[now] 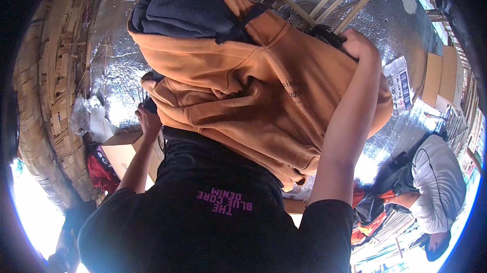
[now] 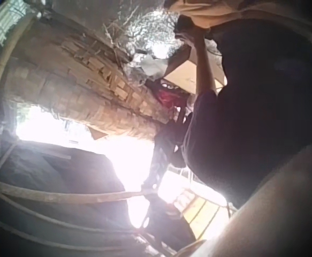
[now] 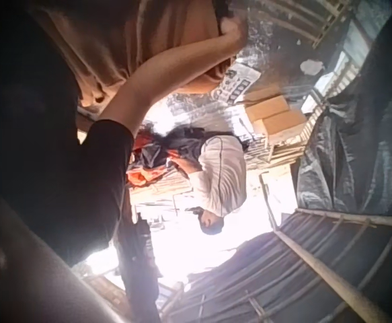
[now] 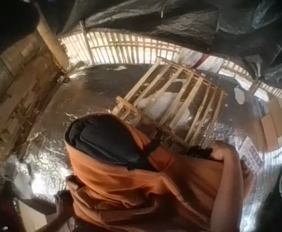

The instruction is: The person constructs a wooden frame by positioning thin wood strips into a grid and hammering small nails into the joints to secure them.

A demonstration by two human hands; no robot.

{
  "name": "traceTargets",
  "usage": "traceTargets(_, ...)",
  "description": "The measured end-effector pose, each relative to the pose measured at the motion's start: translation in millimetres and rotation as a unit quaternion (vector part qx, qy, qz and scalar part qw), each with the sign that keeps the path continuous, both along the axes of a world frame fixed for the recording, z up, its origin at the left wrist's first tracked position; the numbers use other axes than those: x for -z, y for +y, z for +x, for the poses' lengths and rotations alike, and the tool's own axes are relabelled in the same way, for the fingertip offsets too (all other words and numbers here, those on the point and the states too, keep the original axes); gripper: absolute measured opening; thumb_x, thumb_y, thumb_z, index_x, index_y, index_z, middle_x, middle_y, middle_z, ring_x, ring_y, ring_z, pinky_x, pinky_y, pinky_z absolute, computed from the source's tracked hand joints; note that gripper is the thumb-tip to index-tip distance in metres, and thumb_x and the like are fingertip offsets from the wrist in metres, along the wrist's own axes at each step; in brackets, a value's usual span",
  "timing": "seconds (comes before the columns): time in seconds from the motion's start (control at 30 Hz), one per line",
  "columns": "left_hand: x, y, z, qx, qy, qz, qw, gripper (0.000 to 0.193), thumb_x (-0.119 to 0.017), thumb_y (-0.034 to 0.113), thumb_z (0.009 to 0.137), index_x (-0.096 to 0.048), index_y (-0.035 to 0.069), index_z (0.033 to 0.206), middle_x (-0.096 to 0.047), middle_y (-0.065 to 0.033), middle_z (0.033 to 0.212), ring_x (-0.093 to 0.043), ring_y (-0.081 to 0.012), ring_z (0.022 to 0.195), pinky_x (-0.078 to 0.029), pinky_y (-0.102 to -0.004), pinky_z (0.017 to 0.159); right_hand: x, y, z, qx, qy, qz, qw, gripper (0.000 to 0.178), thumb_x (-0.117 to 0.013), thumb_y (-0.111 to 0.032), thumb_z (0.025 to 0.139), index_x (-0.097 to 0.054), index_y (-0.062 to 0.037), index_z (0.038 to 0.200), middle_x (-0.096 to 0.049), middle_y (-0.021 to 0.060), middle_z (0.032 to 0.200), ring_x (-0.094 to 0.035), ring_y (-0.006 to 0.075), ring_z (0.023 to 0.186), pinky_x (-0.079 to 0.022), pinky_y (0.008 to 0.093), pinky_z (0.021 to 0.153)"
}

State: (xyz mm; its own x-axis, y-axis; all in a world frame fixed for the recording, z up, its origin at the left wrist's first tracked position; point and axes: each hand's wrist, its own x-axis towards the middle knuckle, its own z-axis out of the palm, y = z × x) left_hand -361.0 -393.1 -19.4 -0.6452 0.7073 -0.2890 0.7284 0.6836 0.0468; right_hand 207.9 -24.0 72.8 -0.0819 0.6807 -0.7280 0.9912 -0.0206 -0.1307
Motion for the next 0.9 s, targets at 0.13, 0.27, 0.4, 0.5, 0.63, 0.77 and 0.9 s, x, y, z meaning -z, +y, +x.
traceTargets(0.13, 8.0, 7.5, -12.8, 0.059, 0.027, -0.019, 0.998, 0.090, -0.073, 0.058, 0.083, -0.036, -0.010, 0.128, -0.045, -0.0323, 0.119, -0.058, -0.0507, 0.104, -0.051, -0.0536, 0.090, 23.5, 2.7, 14.6, -0.007, 0.023, 0.032, 0.999, 0.039, -0.067, -0.013, 0.080, -0.072, -0.0050, 0.118, -0.075, 0.0145, 0.108, -0.071, 0.0258, 0.099, -0.053, 0.0355, 0.088)
traceTargets(0.27, -3.3, 25.8, -1.1, 0.047, -0.075, -0.039, 0.995, 0.073, -0.070, 0.028, 0.086, -0.033, -0.014, 0.133, -0.038, -0.0321, 0.119, -0.039, -0.0487, 0.112, -0.044, -0.0545, 0.097, 38.7, 1.4, 33.1, -0.005, 0.012, 0.039, 0.999, 0.039, -0.068, -0.014, 0.081, -0.072, -0.0040, 0.118, -0.075, 0.0145, 0.107, -0.071, 0.0233, 0.096, -0.053, 0.0349, 0.086)
traceTargets(0.4, 19.5, 8.0, -32.0, 0.079, -0.026, -0.036, 0.996, 0.081, -0.073, 0.046, 0.084, -0.035, -0.013, 0.125, -0.044, -0.0333, 0.116, -0.055, -0.0531, 0.104, -0.049, -0.0561, 0.090, 26.9, 3.5, 12.6, 0.002, 0.064, 0.029, 0.998, 0.039, -0.069, -0.015, 0.080, -0.072, -0.0037, 0.118, -0.075, 0.0145, 0.105, -0.071, 0.0223, 0.095, -0.053, 0.0347, 0.085)
traceTargets(0.5, 4.9, 16.0, -25.7, 0.075, -0.029, -0.043, 0.996, 0.081, -0.070, 0.053, 0.086, -0.037, -0.010, 0.125, -0.049, -0.0357, 0.117, -0.060, -0.0540, 0.104, -0.051, -0.0562, 0.088, 24.9, 3.0, 18.1, 0.007, 0.051, 0.018, 0.999, 0.039, -0.070, -0.015, 0.079, -0.072, -0.0028, 0.116, -0.075, 0.0150, 0.104, -0.070, 0.0215, 0.095, -0.053, 0.0348, 0.086)
traceTargets(0.63, -45.6, 52.3, -35.3, -0.058, -0.094, -0.097, 0.989, 0.064, -0.054, 0.057, 0.096, -0.057, -0.003, 0.119, -0.066, -0.0354, 0.103, -0.068, -0.0467, 0.098, -0.054, -0.0528, 0.085, 19.6, 6.9, 14.8, -0.005, 0.088, 0.041, 0.995, 0.036, -0.072, -0.012, 0.078, -0.072, -0.0017, 0.113, -0.075, 0.0132, 0.099, -0.069, 0.0199, 0.090, -0.052, 0.0348, 0.082)
traceTargets(0.77, -101.7, 108.0, -25.8, -0.054, -0.036, -0.069, 0.996, 0.055, -0.042, 0.052, 0.103, -0.068, 0.005, 0.114, -0.071, -0.0273, 0.084, -0.071, -0.0451, 0.081, -0.056, -0.0530, 0.072, 9.9, 6.8, 16.2, 0.017, 0.103, 0.039, 0.994, 0.033, -0.072, -0.007, 0.081, -0.071, -0.0010, 0.113, -0.073, 0.0108, 0.093, -0.065, 0.0174, 0.085, -0.050, 0.0326, 0.080)
traceTargets(0.9, -121.9, 144.3, -47.5, 0.054, 0.039, 0.047, 0.997, 0.043, -0.041, 0.036, 0.106, -0.069, 0.004, 0.106, -0.072, -0.0246, 0.088, -0.071, -0.0440, 0.082, -0.055, -0.0530, 0.071, 11.5, 7.2, 13.9, 0.054, 0.108, 0.070, 0.990, 0.031, -0.073, -0.006, 0.084, -0.071, -0.0005, 0.114, -0.073, 0.0093, 0.093, -0.064, 0.0153, 0.084, -0.049, 0.0309, 0.081)
